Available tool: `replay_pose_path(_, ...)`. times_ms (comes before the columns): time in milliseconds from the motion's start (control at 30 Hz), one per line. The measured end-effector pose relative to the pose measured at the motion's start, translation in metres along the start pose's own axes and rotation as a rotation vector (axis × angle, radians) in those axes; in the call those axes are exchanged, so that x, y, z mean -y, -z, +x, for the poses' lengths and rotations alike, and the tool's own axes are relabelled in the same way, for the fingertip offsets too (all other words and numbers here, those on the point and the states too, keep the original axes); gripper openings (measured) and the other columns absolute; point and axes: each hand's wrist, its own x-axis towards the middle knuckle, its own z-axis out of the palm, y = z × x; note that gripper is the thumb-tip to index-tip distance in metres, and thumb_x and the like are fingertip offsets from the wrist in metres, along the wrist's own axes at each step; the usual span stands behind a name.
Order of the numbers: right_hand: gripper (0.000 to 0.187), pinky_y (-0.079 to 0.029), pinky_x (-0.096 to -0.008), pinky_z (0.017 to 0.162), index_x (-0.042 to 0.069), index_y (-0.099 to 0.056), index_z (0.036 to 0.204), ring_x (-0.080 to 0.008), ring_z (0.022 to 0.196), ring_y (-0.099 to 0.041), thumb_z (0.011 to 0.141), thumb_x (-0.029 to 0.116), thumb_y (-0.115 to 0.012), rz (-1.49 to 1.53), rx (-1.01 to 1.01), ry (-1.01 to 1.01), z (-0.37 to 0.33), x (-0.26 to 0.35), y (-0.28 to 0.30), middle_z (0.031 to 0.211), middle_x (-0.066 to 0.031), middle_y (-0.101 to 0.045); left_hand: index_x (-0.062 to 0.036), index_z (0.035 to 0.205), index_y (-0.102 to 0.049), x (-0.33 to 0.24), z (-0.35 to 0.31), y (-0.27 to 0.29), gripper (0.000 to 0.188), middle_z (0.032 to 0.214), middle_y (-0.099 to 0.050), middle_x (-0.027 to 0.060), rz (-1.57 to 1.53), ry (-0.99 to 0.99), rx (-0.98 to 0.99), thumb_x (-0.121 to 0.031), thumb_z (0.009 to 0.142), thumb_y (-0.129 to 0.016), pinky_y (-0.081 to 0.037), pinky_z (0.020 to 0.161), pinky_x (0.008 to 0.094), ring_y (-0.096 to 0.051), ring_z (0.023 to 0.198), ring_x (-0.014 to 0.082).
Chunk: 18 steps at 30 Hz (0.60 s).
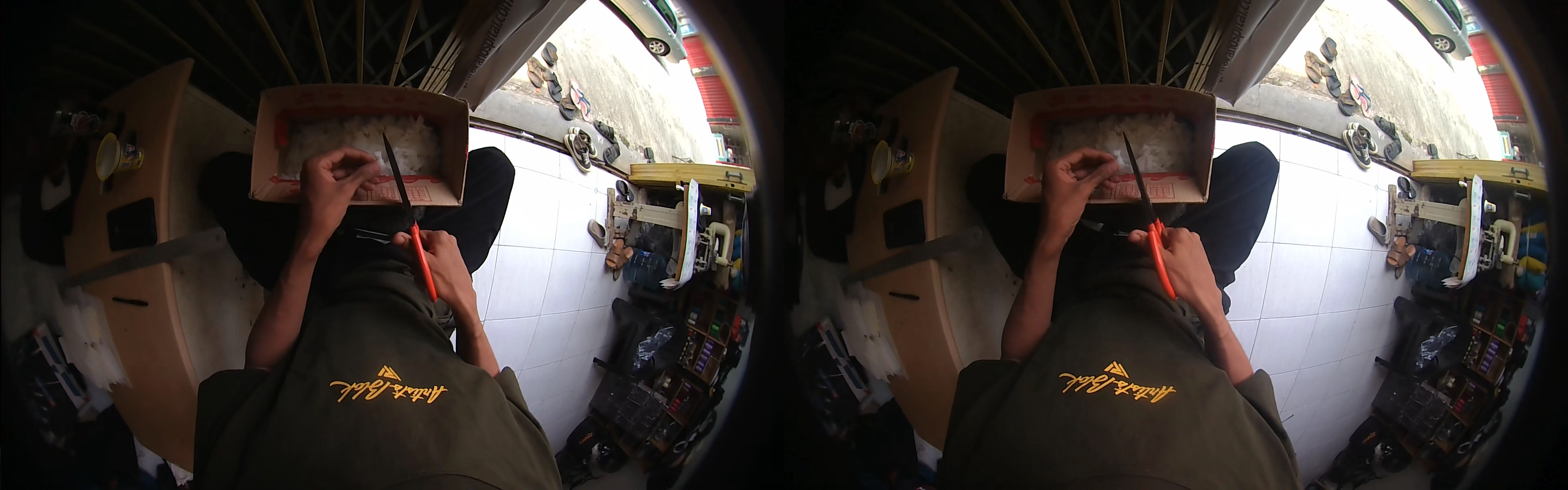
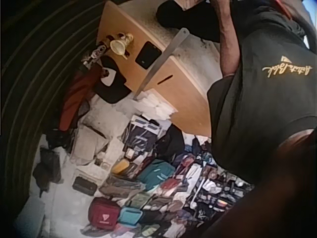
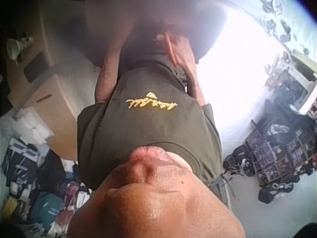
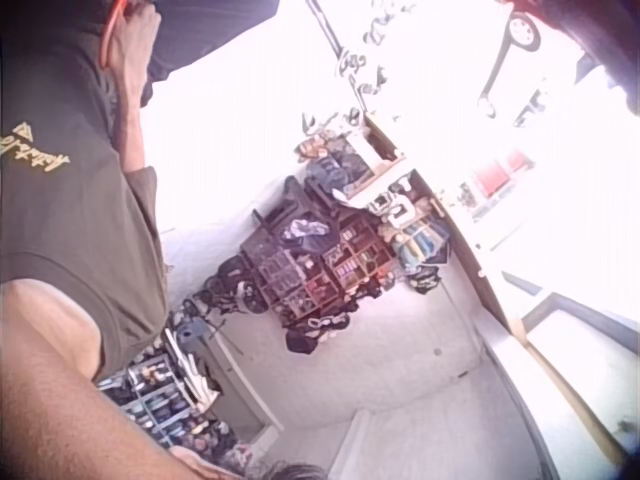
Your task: The person cuts small pieces of white cloth using shears and places them into a cardboard box containing more white cloth.
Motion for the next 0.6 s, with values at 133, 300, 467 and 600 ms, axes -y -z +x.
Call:
replay_pose_path(133, 0.069, -0.045, -0.0434, 0.066, -0.009, -0.057, 0.092, -0.0355, 0.064, -0.057, 0.092, 0.059, -0.056, 0.079, 0.08, 0.003, -0.007, -0.009, -0.002, 0.07, -0.0225, -0.058, 0.0024, 0.108, -0.065, 0.004, 0.0, 0.003, 0.02, 0.093, -0.072, 0.0103, -0.138, 0.041, -0.031, -0.008, 0.091, -0.07, -0.056, 0.076, 0.0247, -0.071, 0.086, 0.015)
replay_pose_path(300, 0.076, -0.047, -0.0485, 0.081, -0.004, -0.046, 0.117, -0.0446, 0.093, -0.063, 0.089, 0.065, -0.056, -0.039, 0.113, 0.103, -0.015, -0.018, -0.007, 0.092, -0.0275, -0.063, 0.0021, 0.11, -0.064, 0.003, 0.0, 0.002, 0.021, 0.1, -0.071, 0.0104, -0.294, 0.007, -0.017, -0.005, 0.091, -0.068, -0.056, 0.079, 0.0246, -0.071, 0.092, 0.0168)
replay_pose_path(467, 0.081, -0.047, -0.0494, 0.082, -0.005, -0.046, 0.116, -0.0476, 0.095, -0.062, 0.085, 0.068, -0.06, -0.117, 0.1, 0.045, -0.015, -0.004, -0.005, 0.092, -0.029, -0.063, 0.0039, 0.104, -0.067, 0.002, -0.001, -0.006, 0.015, 0.09, -0.072, 0.0094, -0.254, 0.0, -0.006, -0.001, 0.09, -0.068, -0.057, 0.079, 0.0248, -0.071, 0.088, 0.0156)
replay_pose_path(600, 0.082, -0.046, -0.0501, 0.082, -0.006, -0.047, 0.116, -0.0475, 0.095, -0.062, 0.084, 0.068, -0.06, -0.127, 0.054, 0.051, -0.007, 0.003, -0.004, 0.092, -0.0295, -0.063, 0.004, 0.103, -0.068, 0.013, -0.001, -0.008, 0.016, 0.089, -0.072, 0.0091, -0.23, -0.019, 0.005, 0.001, 0.088, -0.07, -0.058, 0.078, 0.026, -0.072, 0.086, 0.0156)
